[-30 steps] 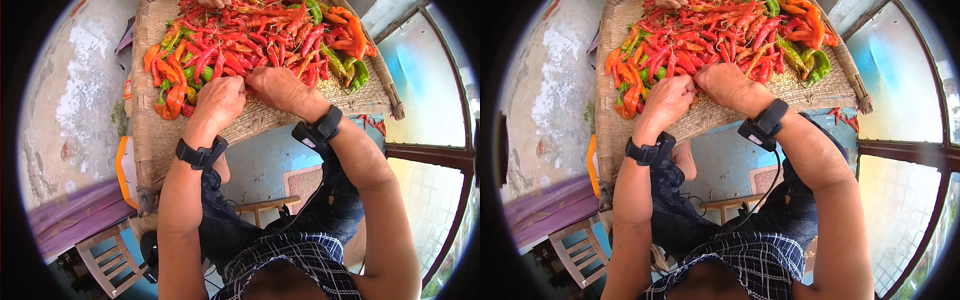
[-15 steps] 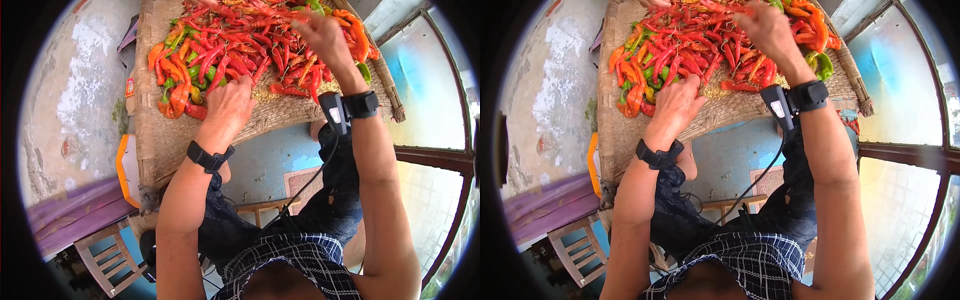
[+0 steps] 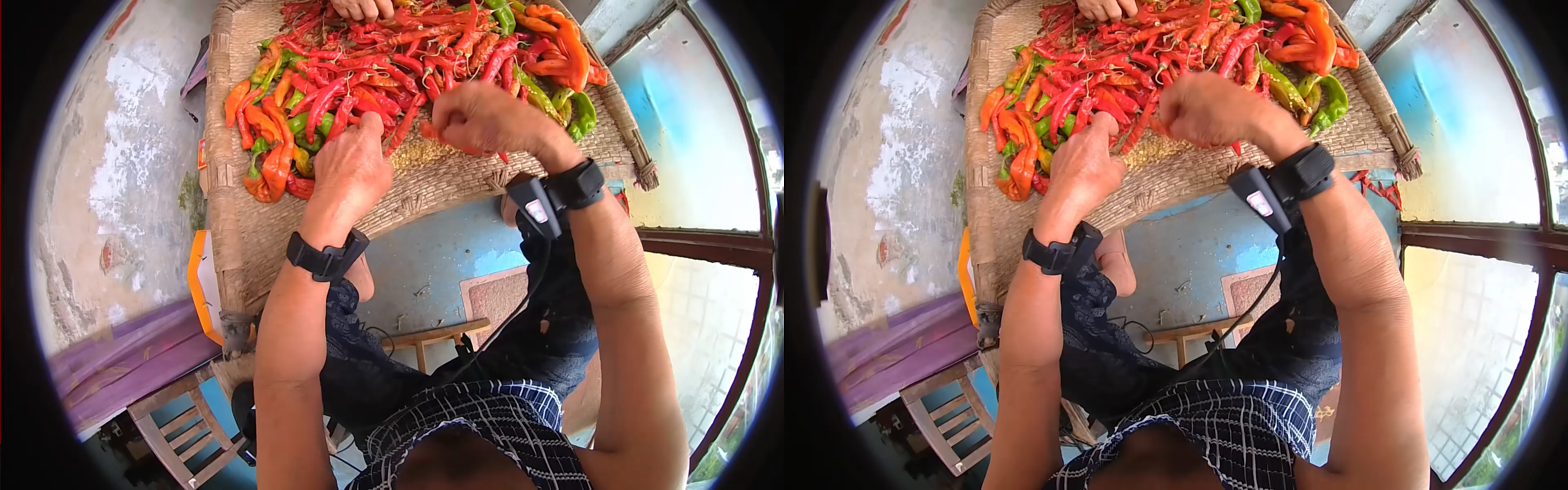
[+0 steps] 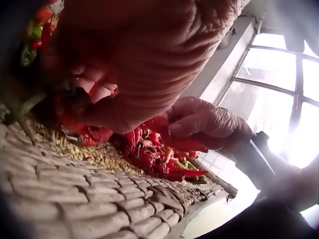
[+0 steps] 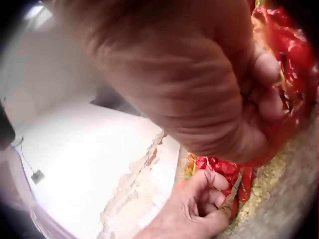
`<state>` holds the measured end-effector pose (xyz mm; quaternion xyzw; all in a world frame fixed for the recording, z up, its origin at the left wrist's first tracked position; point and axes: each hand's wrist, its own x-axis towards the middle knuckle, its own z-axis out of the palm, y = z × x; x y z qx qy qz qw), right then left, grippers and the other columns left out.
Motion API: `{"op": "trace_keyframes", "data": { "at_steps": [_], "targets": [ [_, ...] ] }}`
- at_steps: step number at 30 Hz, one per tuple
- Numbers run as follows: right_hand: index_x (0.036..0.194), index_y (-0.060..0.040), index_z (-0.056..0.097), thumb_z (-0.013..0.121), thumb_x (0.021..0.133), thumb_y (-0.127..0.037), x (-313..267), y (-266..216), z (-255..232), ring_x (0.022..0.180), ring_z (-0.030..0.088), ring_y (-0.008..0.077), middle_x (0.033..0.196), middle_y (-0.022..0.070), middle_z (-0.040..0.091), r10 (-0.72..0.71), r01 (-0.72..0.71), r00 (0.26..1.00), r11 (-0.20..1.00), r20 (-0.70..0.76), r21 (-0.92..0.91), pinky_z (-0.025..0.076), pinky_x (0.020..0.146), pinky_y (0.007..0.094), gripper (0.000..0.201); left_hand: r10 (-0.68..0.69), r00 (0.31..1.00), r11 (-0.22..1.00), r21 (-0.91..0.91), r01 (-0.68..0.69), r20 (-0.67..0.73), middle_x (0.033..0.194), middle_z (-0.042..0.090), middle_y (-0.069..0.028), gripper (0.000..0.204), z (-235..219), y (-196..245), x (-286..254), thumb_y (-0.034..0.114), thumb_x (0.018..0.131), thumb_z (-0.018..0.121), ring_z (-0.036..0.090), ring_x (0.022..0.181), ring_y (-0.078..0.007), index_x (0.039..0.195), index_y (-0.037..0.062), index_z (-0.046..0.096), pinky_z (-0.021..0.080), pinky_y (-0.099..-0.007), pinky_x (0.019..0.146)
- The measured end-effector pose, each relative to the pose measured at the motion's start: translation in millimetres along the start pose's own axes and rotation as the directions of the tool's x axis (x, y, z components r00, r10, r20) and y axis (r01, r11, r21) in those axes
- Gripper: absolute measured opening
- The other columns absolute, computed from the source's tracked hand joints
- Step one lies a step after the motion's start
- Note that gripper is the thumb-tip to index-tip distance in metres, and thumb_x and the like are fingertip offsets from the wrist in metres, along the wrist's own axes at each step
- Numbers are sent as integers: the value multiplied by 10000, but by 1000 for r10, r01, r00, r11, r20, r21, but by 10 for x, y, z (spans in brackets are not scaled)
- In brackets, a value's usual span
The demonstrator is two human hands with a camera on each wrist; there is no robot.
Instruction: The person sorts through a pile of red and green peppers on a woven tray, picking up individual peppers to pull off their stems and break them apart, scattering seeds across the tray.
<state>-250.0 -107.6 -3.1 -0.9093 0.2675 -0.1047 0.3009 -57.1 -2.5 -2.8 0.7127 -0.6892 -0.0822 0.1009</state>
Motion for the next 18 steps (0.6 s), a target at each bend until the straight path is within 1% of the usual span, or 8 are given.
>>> {"op": "trace_keyframes", "data": {
  "at_steps": [2, 4, 6, 7, 9, 11, 13, 18],
  "targets": [
    [915, -54, 662, 649, 813, -150, 54, -42, -168, 663, 619, 150, 728, 83, 648, -23, 36, 998, 976, -63, 215, 486, 581, 308, 140, -63, 997, 990, -125, 68, 38, 851, 626, -213, 237, -88, -14, 23, 87, 762, 576, 640, 781, -350, 970, 9, 494, 489, -436, 671],
    [940, -40, 657, 636, 875, -211, 115, -70, -291, 668, 555, 64, 721, 12, 614, 243, 35, 786, 900, -569, 434, 454, 557, 245, 183, -71, 997, 926, -372, 65, -4, 803, 603, -141, 231, -38, -169, 65, 67, 754, 572, 604, 721, -262, 968, 26, 495, 466, -369, 632],
    [956, -33, 655, 628, 886, -231, 150, -5, -327, 662, 541, 62, 714, 1, 600, 230, -21, 716, 951, -659, 309, 452, 557, 237, 212, -80, 997, 667, -743, 61, 10, 809, 549, 1, 238, -109, -234, 56, 43, 770, 559, 488, 693, -68, 1001, 40, 503, 407, -227, 602],
    [971, -25, 652, 620, 897, -252, 162, 12, -322, 655, 527, 60, 707, -9, 586, 198, -90, 640, 979, -742, 184, 449, 556, 228, 241, -81, 997, 667, -742, 60, 8, 809, 549, 1, 238, -185, -208, 38, 43, 770, 559, 488, 693, -68, 1001, 40, 503, 407, -227, 602],
    [885, -7, 678, 617, 873, -402, 201, -135, -144, 608, 590, 120, 660, 86, 639, 200, -47, 820, 958, -537, 284, 475, 537, 287, 400, -36, 999, 319, -947, 34, 24, 882, 558, -8, 253, -287, -158, 14, 40, 787, 551, 504, 752, -80, 1035, 33, 503, 411, -229, 643],
    [912, -19, 652, 505, 928, -469, 183, -380, -41, 653, 563, 84, 742, 12, 617, 289, -253, 957, 810, 16, 528, 463, 547, 223, 474, -20, 1000, 263, -965, 19, 14, 924, 561, -16, 258, -293, -146, 14, 36, 803, 537, 514, 805, -80, 1058, 36, 500, 422, -235, 693],
    [907, -24, 647, 463, 927, -522, 172, -468, 129, 680, 584, 94, 759, 16, 627, 210, -190, 977, 738, 47, 648, 467, 555, 213, 531, 34, 999, 177, -984, -30, -24, 944, 569, -28, 251, -263, -132, 9, 25, 806, 524, 527, 831, -85, 1055, 37, 501, 431, -238, 723],
    [859, -69, 639, 581, 917, -298, 306, -483, 214, 632, 535, 26, 721, -29, 601, 275, -56, 955, 532, -110, 845, 438, 520, 201, 243, 38, 999, 305, -952, -2, 11, 845, 571, 2, 177, -214, -134, 1, 4, 803, 509, 512, 765, -51, 979, 21, 528, 414, -197, 695]
  ]
}}
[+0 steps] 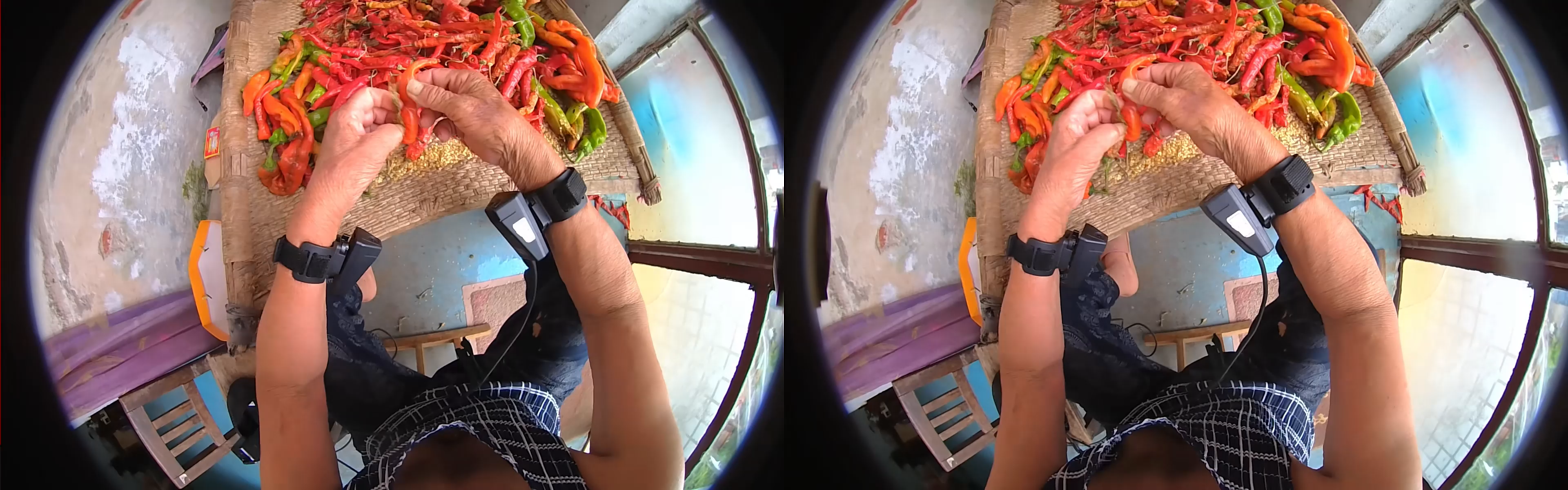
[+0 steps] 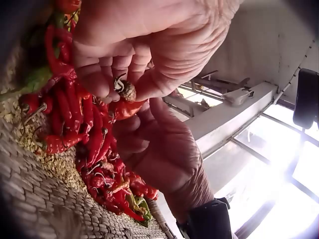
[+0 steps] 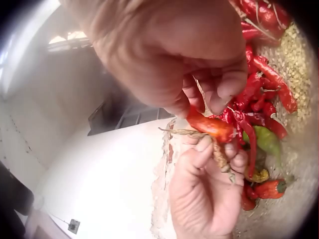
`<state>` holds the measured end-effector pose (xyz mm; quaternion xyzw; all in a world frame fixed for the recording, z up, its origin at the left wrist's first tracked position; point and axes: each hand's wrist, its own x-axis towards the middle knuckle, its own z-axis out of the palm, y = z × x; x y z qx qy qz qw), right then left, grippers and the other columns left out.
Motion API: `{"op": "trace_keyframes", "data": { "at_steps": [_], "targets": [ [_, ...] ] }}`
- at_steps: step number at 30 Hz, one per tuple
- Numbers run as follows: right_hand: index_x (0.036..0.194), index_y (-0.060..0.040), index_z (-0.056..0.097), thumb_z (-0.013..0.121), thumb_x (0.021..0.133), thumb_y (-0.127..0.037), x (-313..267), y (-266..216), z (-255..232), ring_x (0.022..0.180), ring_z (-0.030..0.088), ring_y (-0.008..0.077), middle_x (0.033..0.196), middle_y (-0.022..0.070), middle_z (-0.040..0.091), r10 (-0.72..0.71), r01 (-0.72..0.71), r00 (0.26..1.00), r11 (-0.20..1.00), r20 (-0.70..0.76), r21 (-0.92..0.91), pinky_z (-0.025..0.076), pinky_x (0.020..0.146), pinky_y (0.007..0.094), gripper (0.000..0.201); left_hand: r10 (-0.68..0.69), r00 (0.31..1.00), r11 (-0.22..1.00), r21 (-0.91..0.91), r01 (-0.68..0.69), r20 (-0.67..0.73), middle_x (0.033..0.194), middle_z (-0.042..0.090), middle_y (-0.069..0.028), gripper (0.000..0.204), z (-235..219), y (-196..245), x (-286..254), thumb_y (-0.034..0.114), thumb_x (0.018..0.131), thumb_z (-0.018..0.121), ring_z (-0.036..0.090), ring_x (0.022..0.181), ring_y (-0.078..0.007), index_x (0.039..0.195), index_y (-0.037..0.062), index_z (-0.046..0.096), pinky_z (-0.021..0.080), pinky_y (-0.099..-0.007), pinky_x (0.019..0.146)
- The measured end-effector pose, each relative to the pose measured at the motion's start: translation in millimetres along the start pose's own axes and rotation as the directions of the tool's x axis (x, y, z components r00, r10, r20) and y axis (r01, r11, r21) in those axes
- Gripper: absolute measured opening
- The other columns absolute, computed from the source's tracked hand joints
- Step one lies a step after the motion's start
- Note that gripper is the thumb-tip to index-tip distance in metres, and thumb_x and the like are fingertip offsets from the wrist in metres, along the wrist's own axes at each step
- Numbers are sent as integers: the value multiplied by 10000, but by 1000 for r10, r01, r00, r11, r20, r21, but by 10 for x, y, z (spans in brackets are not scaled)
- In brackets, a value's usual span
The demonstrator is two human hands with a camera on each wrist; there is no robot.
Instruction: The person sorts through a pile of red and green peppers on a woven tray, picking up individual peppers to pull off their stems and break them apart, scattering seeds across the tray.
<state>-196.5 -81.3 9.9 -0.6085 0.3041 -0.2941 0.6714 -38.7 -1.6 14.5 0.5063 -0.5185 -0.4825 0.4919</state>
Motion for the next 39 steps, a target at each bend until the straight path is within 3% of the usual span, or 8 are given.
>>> {"op": "trace_keyframes", "data": {
  "at_steps": [7, 11, 17, 24, 29, 32, 34, 39],
  "targets": [
    [824, -21, 659, 619, 888, -220, 75, -79, -241, 542, 556, 78, 630, 15, 596, -102, 64, 985, 967, -142, -247, 480, 504, 222, 212, 2, 983, 993, 117, 20, -183, 812, 573, 21, 103, -81, 18, 19, 79, 840, 541, 516, 739, -52, 932, 47, 574, 404, -207, 633],
    [926, 7, 625, 598, 899, -239, 166, -197, -519, 677, 613, 148, 808, 93, 660, -117, 306, 877, 884, -467, 354, 493, 616, 245, 249, -36, 983, 997, 63, 48, -180, 807, 587, 10, 129, -114, -34, 52, 147, 864, 611, 531, 707, -55, 954, 57, 587, 432, -202, 607],
    [908, -18, 648, 650, 872, -295, -66, 2, 10, 618, 575, 82, 736, 29, 636, 17, -8, 998, 985, 53, -170, 470, 506, 226, 279, -34, 988, 993, 110, 51, -147, 774, 593, 5, 145, -26, -73, 96, 176, 876, 621, 538, 668, -55, 952, 57, 586, 436, -197, 577],
    [906, -66, 645, 669, 858, -256, -2, -79, -226, 576, 548, 31, 699, -39, 622, 35, -11, 996, 960, 83, -280, 444, 481, 179, 197, -88, 964, 987, 106, 118, -251, 791, 607, -11, 200, -91, 37, 70, 229, 902, 588, 530, 663, -59, 983, 46, 592, 438, -202, 579],
    [1040, -24, 661, 619, 870, -201, 185, -117, -450, 716, 634, 137, 828, 82, 683, -243, 278, 841, 960, -483, 1, 526, 632, 268, 250, 38, 949, 954, 295, 58, -312, 815, 609, -7, 170, -339, -102, 79, 198, 894, 597, 517, 654, -59, 996, 61, 597, 442, -202, 587],
    [1039, -29, 653, 626, 859, -224, 220, 94, -458, 748, 660, 182, 820, 140, 680, -412, 157, 849, 794, -330, -587, 523, 689, 317, 266, 124, 962, 797, 602, 50, -244, 808, 616, -25, 175, -338, -224, 79, 141, 829, 652, 549, 646, -152, 977, 66, 595, 472, -269, 611],
    [944, -27, 671, 646, 827, -196, 176, 179, -236, 745, 663, 238, 797, 157, 670, -308, 197, 948, 772, -84, -604, 519, 688, 338, 207, 430, 903, 323, 932, -161, 6, 862, 604, -68, 268, -258, -273, 79, 99, 730, 710, 568, 781, -268, 966, 75, 584, 484, -349, 703],
    [899, -7, 670, 646, 798, -146, 122, 241, 108, 771, 661, 299, 806, 178, 662, -218, 254, 967, 770, 131, -586, 515, 704, 371, 174, 237, 971, 77, 997, 15, -33, 1044, 529, -114, 434, -61, -229, 82, 79, 660, 740, 486, 1035, -313, 1038, 93, 526, 457, -396, 823]
  ]
}}
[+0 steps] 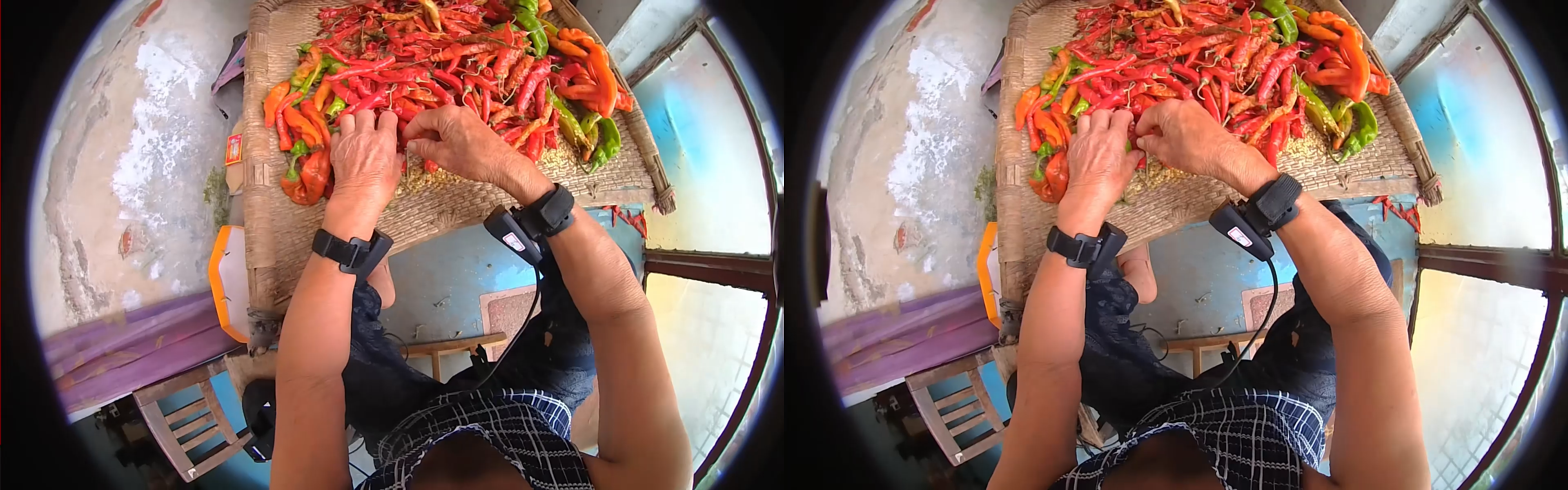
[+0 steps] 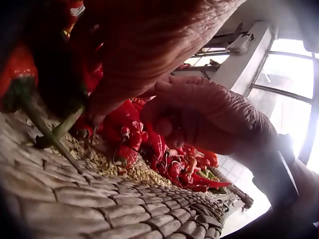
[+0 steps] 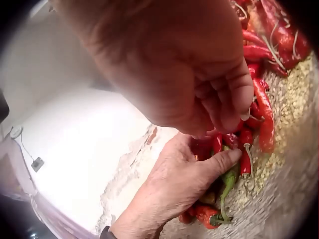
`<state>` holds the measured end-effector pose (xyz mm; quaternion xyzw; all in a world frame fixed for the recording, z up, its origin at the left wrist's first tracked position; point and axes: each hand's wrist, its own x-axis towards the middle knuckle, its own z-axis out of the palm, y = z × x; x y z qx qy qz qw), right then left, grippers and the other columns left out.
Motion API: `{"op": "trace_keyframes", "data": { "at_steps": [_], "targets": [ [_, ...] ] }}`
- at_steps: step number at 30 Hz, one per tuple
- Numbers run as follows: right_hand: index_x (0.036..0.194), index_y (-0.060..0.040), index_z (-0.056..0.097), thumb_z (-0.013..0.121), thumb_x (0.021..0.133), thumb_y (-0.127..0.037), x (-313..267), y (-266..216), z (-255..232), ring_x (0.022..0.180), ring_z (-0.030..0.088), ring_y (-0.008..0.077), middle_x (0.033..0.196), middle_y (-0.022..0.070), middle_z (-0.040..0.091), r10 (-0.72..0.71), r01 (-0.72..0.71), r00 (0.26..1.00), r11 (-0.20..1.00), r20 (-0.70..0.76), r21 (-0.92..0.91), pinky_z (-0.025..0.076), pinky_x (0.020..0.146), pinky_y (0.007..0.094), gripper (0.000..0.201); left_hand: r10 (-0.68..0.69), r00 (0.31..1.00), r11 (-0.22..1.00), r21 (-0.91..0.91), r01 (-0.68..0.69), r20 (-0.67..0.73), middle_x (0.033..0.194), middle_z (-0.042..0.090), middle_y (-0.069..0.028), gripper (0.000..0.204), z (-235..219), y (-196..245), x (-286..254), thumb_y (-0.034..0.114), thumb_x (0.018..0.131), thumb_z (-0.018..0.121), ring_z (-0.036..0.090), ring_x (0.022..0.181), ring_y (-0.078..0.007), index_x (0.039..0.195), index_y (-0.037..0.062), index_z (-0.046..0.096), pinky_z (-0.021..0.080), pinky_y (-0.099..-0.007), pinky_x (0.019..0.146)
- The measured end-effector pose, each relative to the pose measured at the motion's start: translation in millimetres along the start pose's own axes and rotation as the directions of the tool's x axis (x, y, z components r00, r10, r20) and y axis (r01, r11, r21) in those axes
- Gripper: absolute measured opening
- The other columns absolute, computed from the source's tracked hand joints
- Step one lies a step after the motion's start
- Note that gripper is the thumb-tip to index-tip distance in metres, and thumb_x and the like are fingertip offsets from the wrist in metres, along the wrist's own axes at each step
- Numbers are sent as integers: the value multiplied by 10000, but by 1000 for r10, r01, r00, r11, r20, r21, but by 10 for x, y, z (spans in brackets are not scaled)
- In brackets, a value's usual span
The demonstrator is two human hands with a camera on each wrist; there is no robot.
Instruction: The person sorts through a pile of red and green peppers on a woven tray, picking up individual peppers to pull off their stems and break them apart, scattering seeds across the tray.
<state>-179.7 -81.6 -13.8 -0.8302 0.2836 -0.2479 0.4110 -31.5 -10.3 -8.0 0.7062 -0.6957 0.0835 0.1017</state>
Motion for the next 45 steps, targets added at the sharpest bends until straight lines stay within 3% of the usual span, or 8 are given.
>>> {"op": "trace_keyframes", "data": {
  "at_steps": [2, 14, 25, 30, 32, 35, 40, 45],
  "targets": [
    [967, 21, 638, 632, 833, -85, 18, 20, 38, 732, 656, 184, 787, 128, 676, -54, 56, 998, 995, 22, -79, 515, 668, 308, 170, -32, 998, 999, 0, 32, 52, 1055, 524, -127, 466, 53, -28, -12, 62, 677, 713, 505, 1011, -337, 1086, 96, 493, 463, -420, 818],
    [947, 6, 629, 634, 806, -102, -3, -23, 153, 688, 634, 269, 749, 143, 641, -47, 49, 999, 989, 21, -143, 500, 639, 357, 177, 76, 989, 997, -8, -76, 124, 901, 566, -109, 196, -259, -301, -363, -39, 708, 578, 569, 863, -331, 873, 65, 568, 482, -413, 736],
    [952, -2, 645, 651, 803, -81, -87, -132, 108, 748, 642, 254, 802, 133, 658, -131, 143, 978, 988, 161, -66, 498, 681, 352, 169, -84, 994, 688, -717, 112, 74, 726, 602, -64, 79, -361, -118, -307, 41, 854, 561, 597, 719, -124, 926, 10, 559, 474, -282, 662],
    [894, -9, 661, 643, 834, -111, -91, -75, -164, 749, 636, 204, 783, 119, 654, -152, 183, 946, 980, 285, -83, 495, 672, 341, 120, -161, 970, 671, -700, 243, 182, 758, 646, -136, 189, -444, -246, -150, 122, 826, 636, 641, 696, -248, 961, 18, 554, 498, -338, 638],
    [961, -14, 650, 639, 847, -234, -8, -57, -376, 716, 656, 246, 745, 149, 651, -8, 13, 996, 998, 93, -54, 498, 643, 370, 248, -270, 951, 662, -746, 69, -152, 793, 642, -134, 229, -255, -454, -15, 137, 795, 672, 629, 722, -262, 949, 11, 559, 500, -347, 667],
    [1156, 29, 564, 625, 857, -248, 108, 105, -567, 655, 635, 215, 706, 151, 634, -41, 24, 862, 999, -505, -40, 497, 616, 352, 412, -59, 982, 940, -342, -7, -182, 1056, 587, -150, 450, -255, -438, 34, 127, 741, 709, 583, 933, -297, 1148, 67, 526, 478, -374, 812],
    [1162, 45, 554, 637, 841, -227, -9, -30, -609, 668, 650, 231, 714, 158, 640, -51, -30, 874, 987, -484, -160, 502, 618, 354, 428, -118, 975, 959, 275, 64, 186, 1338, 446, -169, 911, -99, -225, 314, 169, 632, 749, 462, 1196, -350, 1418, 173, 289, 381, -462, 977],
    [1069, 19, 599, 640, 828, -172, -104, -50, -558, 690, 654, 275, 731, 169, 646, -42, -9, 931, 990, -362, -140, 509, 632, 374, 310, -198, 923, 970, 202, 136, 331, 1241, 520, -186, 659, -111, -190, 574, 118, 768, 608, 531, 1107, -346, 1374, 198, 364, 405, -490, 919]
  ]
}}
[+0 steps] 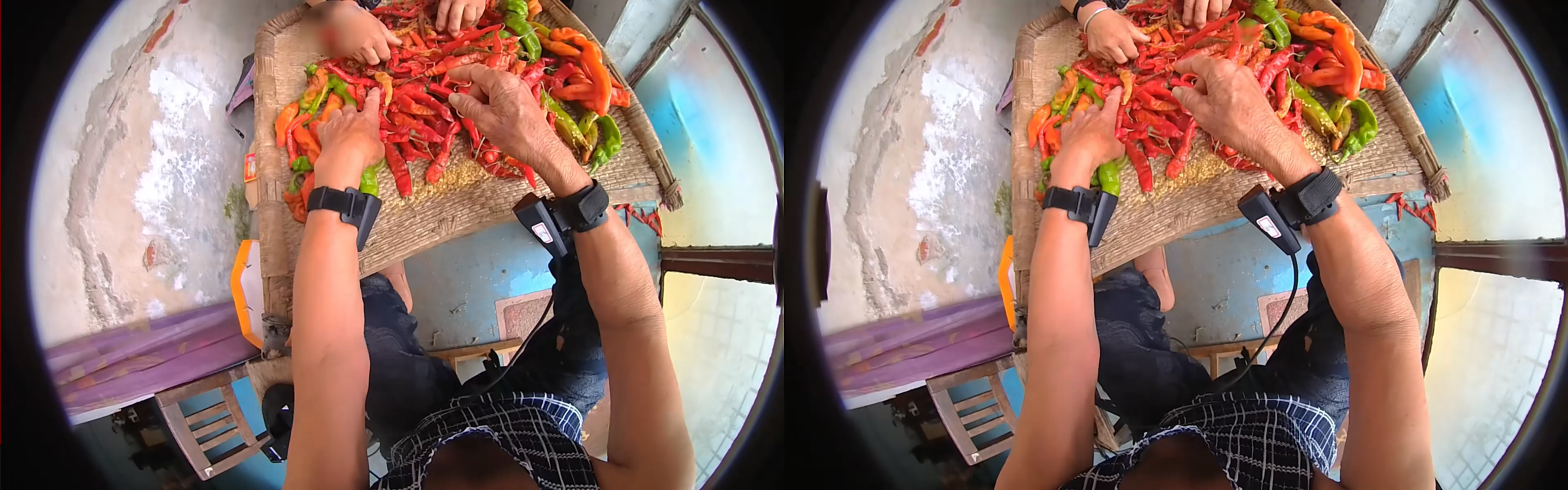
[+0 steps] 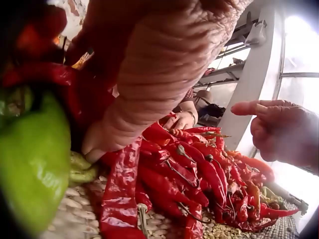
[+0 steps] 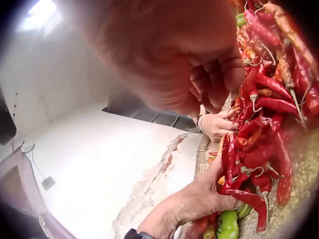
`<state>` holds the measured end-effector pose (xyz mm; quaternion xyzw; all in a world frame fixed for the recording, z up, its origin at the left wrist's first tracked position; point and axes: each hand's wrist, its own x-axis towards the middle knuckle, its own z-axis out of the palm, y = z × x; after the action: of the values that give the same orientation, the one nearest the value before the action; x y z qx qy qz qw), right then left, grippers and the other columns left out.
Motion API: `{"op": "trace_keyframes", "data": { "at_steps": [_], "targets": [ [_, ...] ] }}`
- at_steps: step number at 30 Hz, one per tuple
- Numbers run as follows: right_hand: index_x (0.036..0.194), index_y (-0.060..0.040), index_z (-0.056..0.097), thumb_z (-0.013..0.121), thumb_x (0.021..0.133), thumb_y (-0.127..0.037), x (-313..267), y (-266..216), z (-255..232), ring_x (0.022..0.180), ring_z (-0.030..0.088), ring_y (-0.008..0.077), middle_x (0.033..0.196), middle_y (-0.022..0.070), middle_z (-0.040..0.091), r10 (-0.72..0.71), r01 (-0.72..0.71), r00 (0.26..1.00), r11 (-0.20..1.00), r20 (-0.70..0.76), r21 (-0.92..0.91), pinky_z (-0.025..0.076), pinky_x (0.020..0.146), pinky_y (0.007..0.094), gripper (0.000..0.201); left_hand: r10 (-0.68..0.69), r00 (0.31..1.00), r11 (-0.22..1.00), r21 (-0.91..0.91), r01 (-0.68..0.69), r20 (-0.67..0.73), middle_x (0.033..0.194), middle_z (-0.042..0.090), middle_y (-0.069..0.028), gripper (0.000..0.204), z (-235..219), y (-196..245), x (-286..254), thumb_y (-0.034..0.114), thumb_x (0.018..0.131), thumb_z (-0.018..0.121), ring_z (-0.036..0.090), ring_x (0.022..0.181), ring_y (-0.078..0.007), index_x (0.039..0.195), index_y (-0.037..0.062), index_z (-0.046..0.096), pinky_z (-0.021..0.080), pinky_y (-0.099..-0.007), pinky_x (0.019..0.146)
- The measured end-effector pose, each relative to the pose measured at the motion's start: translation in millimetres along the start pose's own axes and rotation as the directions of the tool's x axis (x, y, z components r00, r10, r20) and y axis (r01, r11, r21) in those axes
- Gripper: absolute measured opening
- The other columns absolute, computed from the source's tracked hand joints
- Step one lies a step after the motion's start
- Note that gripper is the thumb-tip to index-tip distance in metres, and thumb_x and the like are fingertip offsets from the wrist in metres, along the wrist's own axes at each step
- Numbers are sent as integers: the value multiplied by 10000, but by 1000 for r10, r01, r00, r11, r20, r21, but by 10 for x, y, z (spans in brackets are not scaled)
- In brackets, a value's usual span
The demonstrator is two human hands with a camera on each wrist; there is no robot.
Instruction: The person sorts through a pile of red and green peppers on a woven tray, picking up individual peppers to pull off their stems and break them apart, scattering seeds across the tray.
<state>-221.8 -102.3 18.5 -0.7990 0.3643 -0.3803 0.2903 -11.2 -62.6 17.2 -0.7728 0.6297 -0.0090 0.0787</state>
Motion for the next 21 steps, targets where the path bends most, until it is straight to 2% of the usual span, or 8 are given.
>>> {"op": "trace_keyframes", "data": {
  "at_steps": [3, 4, 5, 7, 11, 16, 19, 21],
  "targets": [
    [1030, 15, 615, 642, 819, -166, 4, -22, -51, 702, 656, 293, 738, 175, 649, -7, 7, 1000, 1000, -8, -27, 512, 635, 378, 279, 34, 997, 997, -67, -29, 66, 1196, 547, -178, 689, 8, 62, 114, 155, 705, 642, 518, 1129, -337, 1342, 162, 379, 433, -418, 931],
    [1014, 11, 623, 643, 815, -162, 4, -29, -65, 703, 657, 298, 737, 177, 650, 10, -10, 1000, 999, 13, -32, 513, 634, 379, 264, 102, 987, 981, -152, -121, -123, 1104, 571, -187, 516, 80, 92, 79, 84, 719, 602, 550, 1059, -349, 1220, 118, 484, 454, -416, 894],
    [1014, 11, 623, 643, 815, -162, 3, 1, -54, 703, 657, 298, 737, 177, 650, 9, -9, 1000, 999, 10, -31, 513, 634, 379, 264, 103, 987, 981, -150, -121, -125, 1104, 571, -187, 516, 129, 119, 85, 84, 719, 602, 550, 1059, -349, 1220, 118, 484, 454, -416, 894],
    [1057, -12, 607, 617, 868, -192, -1, 61, -18, 599, 557, 186, 665, 102, 587, -39, 40, 999, 999, 34, -26, 453, 575, 331, 261, 177, 956, 956, -189, -224, -236, 1040, 576, -184, 431, 117, 284, 10, 21, 724, 581, 567, 1002, -358, 1146, 100, 545, 469, -430, 854],
    [1042, -11, 610, 613, 864, -184, 6, 17, -50, 635, 606, 238, 706, 146, 623, -6, 11, 998, 996, 60, -88, 472, 600, 358, 249, 306, 868, 898, -184, -400, -391, 940, 577, -163, 274, 188, 584, -213, -25, 718, 564, 587, 890, -335, 980, 49, 599, 499, -425, 748],
    [965, -45, 653, 608, 823, -180, -44, 57, -59, 739, 635, 362, 755, 206, 637, -10, 21, 998, 981, 58, -192, 508, 659, 437, 201, 355, 851, 896, -121, -428, -387, 910, 551, -149, 343, 276, 842, -519, -29, 725, 547, 568, 865, -322, 1060, 39, 572, 501, -425, 714],
    [953, -52, 653, 613, 810, -181, -112, 51, -102, 758, 629, 375, 771, 203, 639, 9, 22, 993, 965, 115, -260, 503, 674, 451, 196, 357, 874, 890, -165, -426, -330, 989, 544, -159, 430, 251, 773, -643, -35, 723, 540, 559, 926, -327, 1145, 43, 551, 499, -418, 750],
    [982, -45, 642, 622, 815, -180, -127, 98, -116, 733, 633, 345, 757, 181, 641, 14, 33, 986, 961, 166, -276, 500, 663, 430, 216, 331, 847, 821, -314, -476, -417, 1047, 549, -167, 463, 260, 699, -710, -56, 726, 528, 559, 963, -342, 1178, 42, 534, 492, -412, 804]
  ]
}}
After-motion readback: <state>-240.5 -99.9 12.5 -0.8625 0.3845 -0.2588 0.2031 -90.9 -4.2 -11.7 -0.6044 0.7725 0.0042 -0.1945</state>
